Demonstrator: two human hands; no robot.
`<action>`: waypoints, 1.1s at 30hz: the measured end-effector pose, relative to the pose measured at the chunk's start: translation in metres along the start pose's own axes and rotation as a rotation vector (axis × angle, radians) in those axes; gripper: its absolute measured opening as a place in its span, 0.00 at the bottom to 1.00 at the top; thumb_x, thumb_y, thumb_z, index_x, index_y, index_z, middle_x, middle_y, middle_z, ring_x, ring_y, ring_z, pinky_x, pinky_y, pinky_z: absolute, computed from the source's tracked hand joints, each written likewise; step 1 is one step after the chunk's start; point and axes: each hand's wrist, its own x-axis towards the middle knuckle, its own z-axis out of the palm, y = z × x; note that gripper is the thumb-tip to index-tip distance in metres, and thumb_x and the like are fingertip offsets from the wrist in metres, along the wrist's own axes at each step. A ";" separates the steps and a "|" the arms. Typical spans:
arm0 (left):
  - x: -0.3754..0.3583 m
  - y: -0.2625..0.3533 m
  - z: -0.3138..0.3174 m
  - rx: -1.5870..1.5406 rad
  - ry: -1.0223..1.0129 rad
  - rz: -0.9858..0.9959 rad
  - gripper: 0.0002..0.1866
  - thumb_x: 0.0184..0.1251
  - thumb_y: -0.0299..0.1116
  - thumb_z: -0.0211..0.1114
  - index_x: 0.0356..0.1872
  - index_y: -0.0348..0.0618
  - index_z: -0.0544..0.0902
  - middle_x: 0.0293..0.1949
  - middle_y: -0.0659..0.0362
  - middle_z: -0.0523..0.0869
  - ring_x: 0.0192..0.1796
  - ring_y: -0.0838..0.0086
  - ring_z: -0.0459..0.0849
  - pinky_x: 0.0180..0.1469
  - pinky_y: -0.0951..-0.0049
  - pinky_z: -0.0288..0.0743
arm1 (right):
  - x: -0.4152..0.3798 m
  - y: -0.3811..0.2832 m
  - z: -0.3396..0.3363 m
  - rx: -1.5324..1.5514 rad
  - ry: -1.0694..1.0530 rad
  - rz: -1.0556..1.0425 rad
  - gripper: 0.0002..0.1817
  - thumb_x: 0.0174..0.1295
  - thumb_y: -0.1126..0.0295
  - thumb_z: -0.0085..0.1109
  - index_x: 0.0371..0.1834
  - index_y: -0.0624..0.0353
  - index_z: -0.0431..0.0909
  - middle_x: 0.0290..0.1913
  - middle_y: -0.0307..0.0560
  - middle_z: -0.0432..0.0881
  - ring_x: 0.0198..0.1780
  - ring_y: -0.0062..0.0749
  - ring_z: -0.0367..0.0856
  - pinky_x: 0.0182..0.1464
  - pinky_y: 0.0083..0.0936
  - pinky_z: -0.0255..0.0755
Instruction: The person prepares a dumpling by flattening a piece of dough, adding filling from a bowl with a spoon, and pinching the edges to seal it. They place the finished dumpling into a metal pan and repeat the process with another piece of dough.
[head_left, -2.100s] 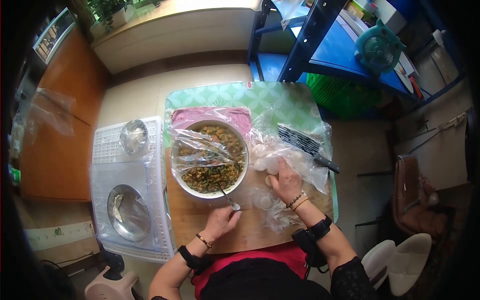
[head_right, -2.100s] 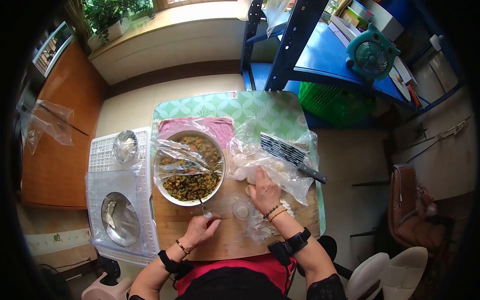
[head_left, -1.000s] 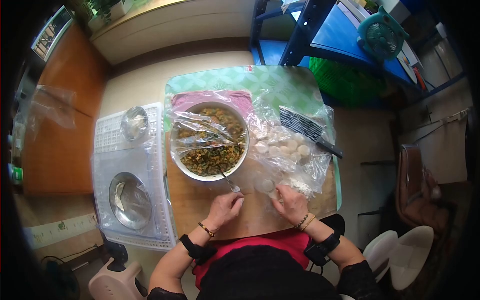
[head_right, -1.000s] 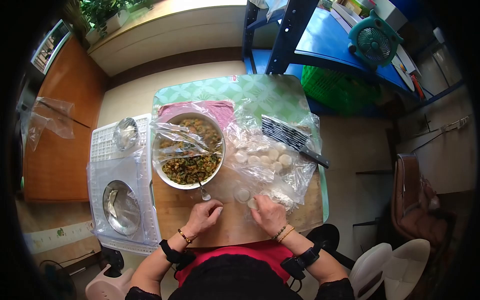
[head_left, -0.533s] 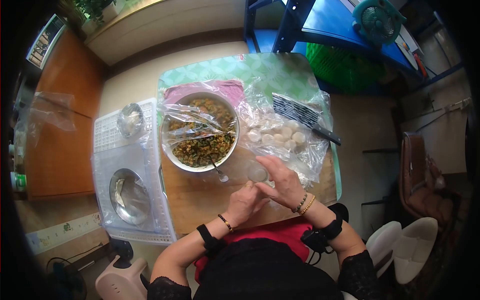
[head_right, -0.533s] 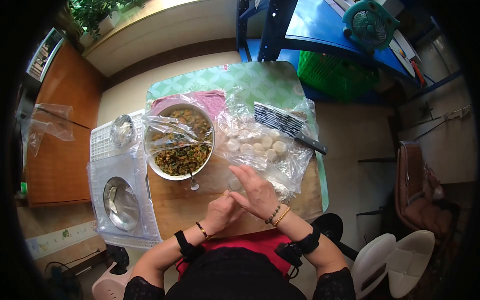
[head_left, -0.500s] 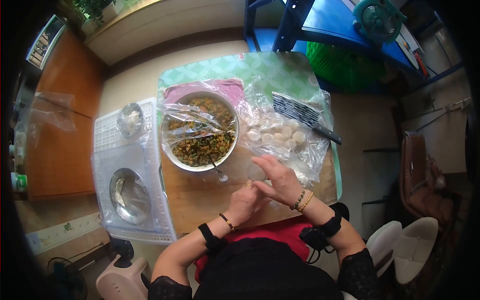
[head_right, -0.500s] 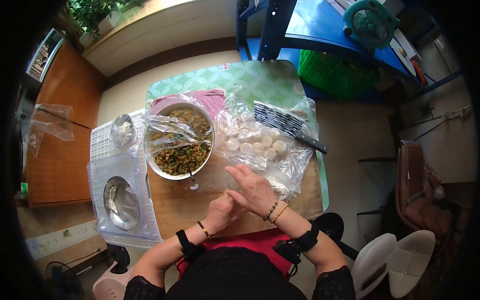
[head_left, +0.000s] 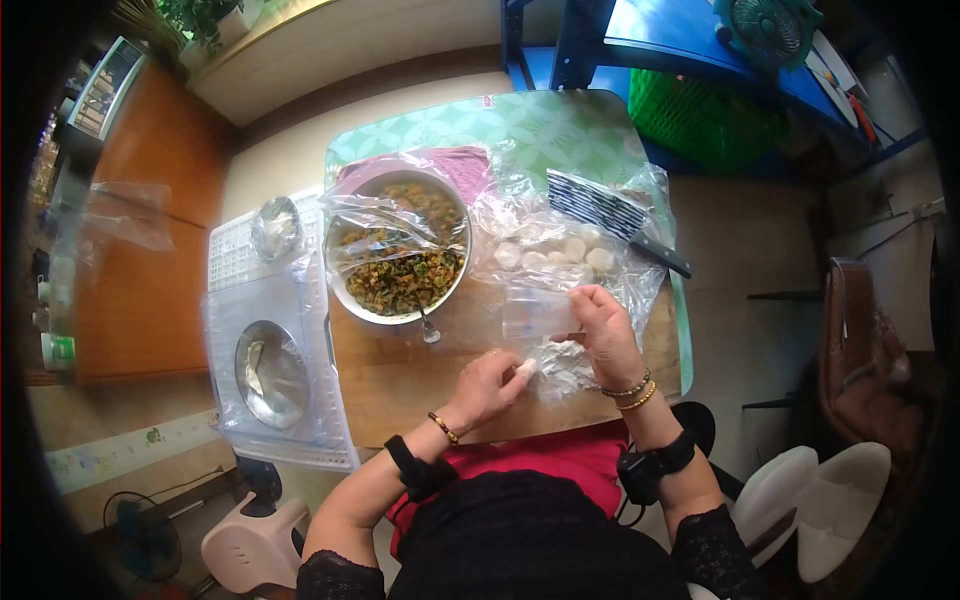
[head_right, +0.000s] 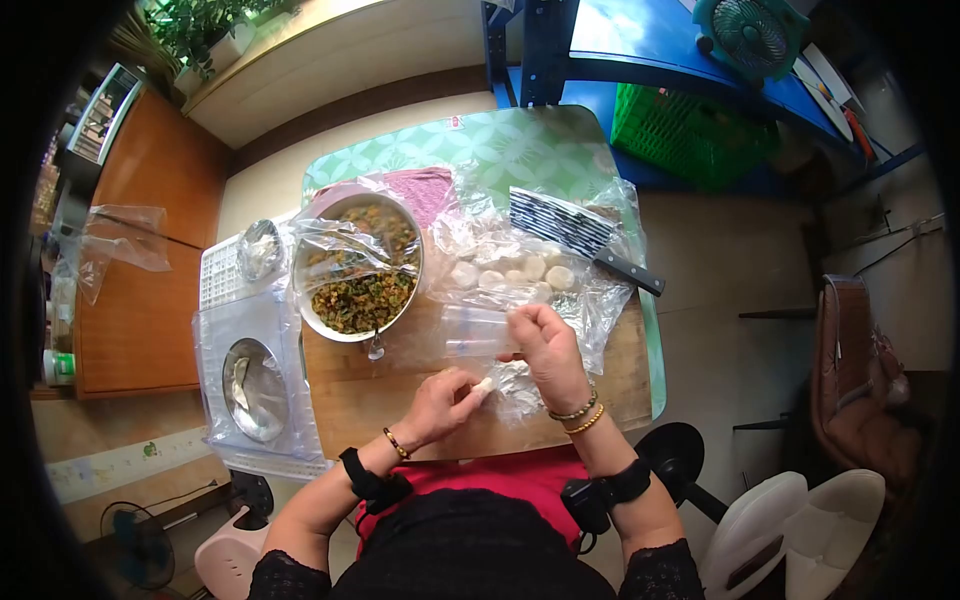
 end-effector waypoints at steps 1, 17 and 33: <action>0.001 -0.004 -0.002 0.012 -0.002 0.002 0.12 0.63 0.38 0.66 0.34 0.38 0.83 0.26 0.52 0.82 0.29 0.62 0.83 0.31 0.64 0.75 | -0.008 0.001 -0.005 0.270 -0.002 0.036 0.16 0.71 0.59 0.53 0.52 0.58 0.74 0.44 0.40 0.80 0.37 0.23 0.81 0.41 0.27 0.79; -0.009 0.023 0.022 0.417 -0.010 0.145 0.13 0.59 0.33 0.66 0.44 0.46 0.77 0.43 0.51 0.76 0.41 0.55 0.81 0.40 0.57 0.77 | -0.109 0.051 -0.060 0.486 -0.490 0.023 0.40 0.61 0.48 0.65 0.67 0.64 0.63 0.49 0.51 0.80 0.47 0.34 0.83 0.51 0.31 0.78; -0.023 0.013 0.002 0.387 0.077 0.325 0.20 0.55 0.39 0.71 0.45 0.42 0.76 0.44 0.49 0.75 0.44 0.52 0.80 0.43 0.57 0.77 | -0.110 0.101 -0.050 0.407 -0.321 0.105 0.34 0.61 0.54 0.67 0.63 0.60 0.65 0.45 0.45 0.79 0.42 0.29 0.82 0.48 0.27 0.78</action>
